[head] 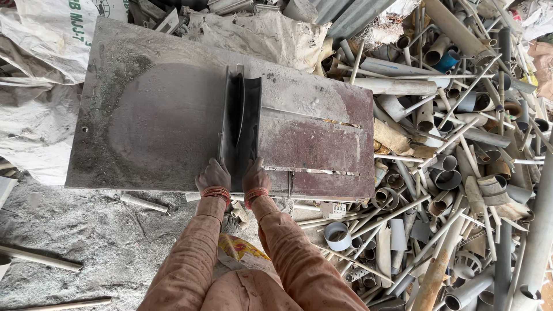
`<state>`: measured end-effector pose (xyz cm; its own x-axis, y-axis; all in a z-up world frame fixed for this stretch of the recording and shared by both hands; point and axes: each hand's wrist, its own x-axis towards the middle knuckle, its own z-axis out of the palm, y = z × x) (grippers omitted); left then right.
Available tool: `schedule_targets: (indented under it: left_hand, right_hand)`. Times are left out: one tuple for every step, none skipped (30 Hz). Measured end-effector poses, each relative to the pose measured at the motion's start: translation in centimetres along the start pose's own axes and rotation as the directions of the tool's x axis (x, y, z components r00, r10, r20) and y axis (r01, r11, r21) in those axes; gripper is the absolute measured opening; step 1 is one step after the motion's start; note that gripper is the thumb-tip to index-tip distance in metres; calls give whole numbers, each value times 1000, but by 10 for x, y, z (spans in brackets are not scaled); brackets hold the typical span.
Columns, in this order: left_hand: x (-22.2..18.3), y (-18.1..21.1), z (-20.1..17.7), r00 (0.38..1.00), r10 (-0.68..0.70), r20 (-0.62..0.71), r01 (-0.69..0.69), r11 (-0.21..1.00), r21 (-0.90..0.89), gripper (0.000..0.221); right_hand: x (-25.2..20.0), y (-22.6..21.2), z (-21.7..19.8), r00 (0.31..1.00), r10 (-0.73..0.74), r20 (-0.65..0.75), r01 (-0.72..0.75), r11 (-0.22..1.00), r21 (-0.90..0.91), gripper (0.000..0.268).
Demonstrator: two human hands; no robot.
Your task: The person positions a black plastic pipe onto a table saw and pushes it through the rotating blade to cut it lengthwise into two semi-circular halves.
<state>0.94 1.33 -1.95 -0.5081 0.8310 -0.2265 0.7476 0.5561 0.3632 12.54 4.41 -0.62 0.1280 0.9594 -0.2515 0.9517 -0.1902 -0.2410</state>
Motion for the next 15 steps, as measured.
schedule_targets:
  left_hand:
    - [1, 0, 1, 1000, 1, 1, -1, 1000, 3, 42]
    - [1, 0, 1, 1000, 3, 1, -3, 1000, 6, 42]
    - [2, 0, 2, 1000, 4, 2, -4, 1000, 9, 42]
    - [3, -1, 3, 1000, 9, -5, -9, 1000, 13, 42]
    - [4, -1, 4, 1000, 13, -11, -13, 1000, 18, 42]
    - [4, -1, 4, 1000, 17, -17, -17, 1000, 22, 42]
    - [6, -1, 5, 1000, 22, -17, -22, 1000, 17, 42]
    - [6, -2, 5, 1000, 26, -15, -26, 1000, 13, 43]
    - [7, -2, 6, 999, 30, -14, -29, 1000, 8, 44]
    - [8, -2, 6, 1000, 28, -13, -28, 1000, 6, 44]
    - [9, -2, 6, 1000, 26, -11, -26, 1000, 3, 44]
    - [10, -2, 6, 1000, 25, -11, -25, 1000, -1, 44]
    - [10, -2, 5, 1000, 27, -11, -27, 1000, -5, 44]
    - [11, -2, 4, 999, 30, -11, -30, 999, -11, 43]
    - [11, -1, 4, 999, 33, -11, -33, 999, -16, 43]
  right_hand:
    - [0, 0, 0, 1000, 0, 2, 0, 1000, 5, 36]
    - [0, 0, 0, 1000, -1, 1, 1, 1000, 5, 36]
    - [1, 0, 0, 1000, -3, 0, 3, 1000, 5, 36]
    - [2, 0, 0, 1000, -4, 0, 4, 1000, 4, 36]
    - [3, 0, 1, 1000, -9, -4, 9, 1000, 6, 36]
    - [4, 0, 1, 1000, -15, -8, 15, 1000, 8, 36]
    - [5, 0, 1, 1000, -20, -12, 20, 1000, 10, 36]
    - [5, 0, 2, 1000, -14, -6, 14, 1000, 11, 36]
    - [6, 0, 2, 1000, -8, -1, 8, 1000, 13, 35]
    - [6, 0, 3, 1000, -2, 4, 2, 1000, 14, 35]
    - [6, 0, 3, 1000, -9, -3, 9, 1000, 19, 35]
    - [7, -1, 3, 1000, -16, -11, 17, 1000, 24, 35]
    - [8, -1, 3, 1000, -24, -20, 24, 999, 29, 35]
    - [8, -1, 3, 1000, -21, -18, 21, 999, 25, 36]
    - [9, -1, 3, 1000, -18, -16, 18, 1000, 21, 36]
